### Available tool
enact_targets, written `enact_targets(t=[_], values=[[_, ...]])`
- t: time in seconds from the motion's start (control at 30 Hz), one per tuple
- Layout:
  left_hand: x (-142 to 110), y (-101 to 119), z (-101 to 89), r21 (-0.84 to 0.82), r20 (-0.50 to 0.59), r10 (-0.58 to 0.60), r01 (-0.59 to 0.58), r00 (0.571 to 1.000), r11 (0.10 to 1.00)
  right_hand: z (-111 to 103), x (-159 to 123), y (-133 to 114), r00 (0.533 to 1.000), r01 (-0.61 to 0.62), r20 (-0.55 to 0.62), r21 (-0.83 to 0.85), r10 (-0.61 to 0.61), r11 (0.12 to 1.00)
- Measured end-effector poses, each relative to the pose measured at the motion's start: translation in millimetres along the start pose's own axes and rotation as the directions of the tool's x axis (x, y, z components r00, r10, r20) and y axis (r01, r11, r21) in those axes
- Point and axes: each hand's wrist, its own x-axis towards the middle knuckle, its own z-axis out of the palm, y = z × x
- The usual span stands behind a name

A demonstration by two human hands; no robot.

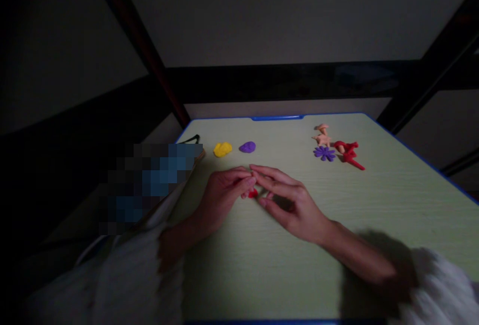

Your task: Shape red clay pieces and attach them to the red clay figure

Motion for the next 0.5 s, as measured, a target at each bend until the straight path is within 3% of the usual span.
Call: enact_targets(t=[0.27,0.5], values=[[0.2,-1.3,2.3,-0.057,0.042,-0.056,0.058,0.998,0.997,-1.3,1.2,1.7,0.984,-0.061,-0.165,0.008,0.062,0.998],[0.1,-0.9,4.5,-0.12,-0.017,-0.108,0.106,0.994,0.987,-3.2,-2.0,1.9,0.996,0.06,-0.051,-0.224,-0.073,0.973]])
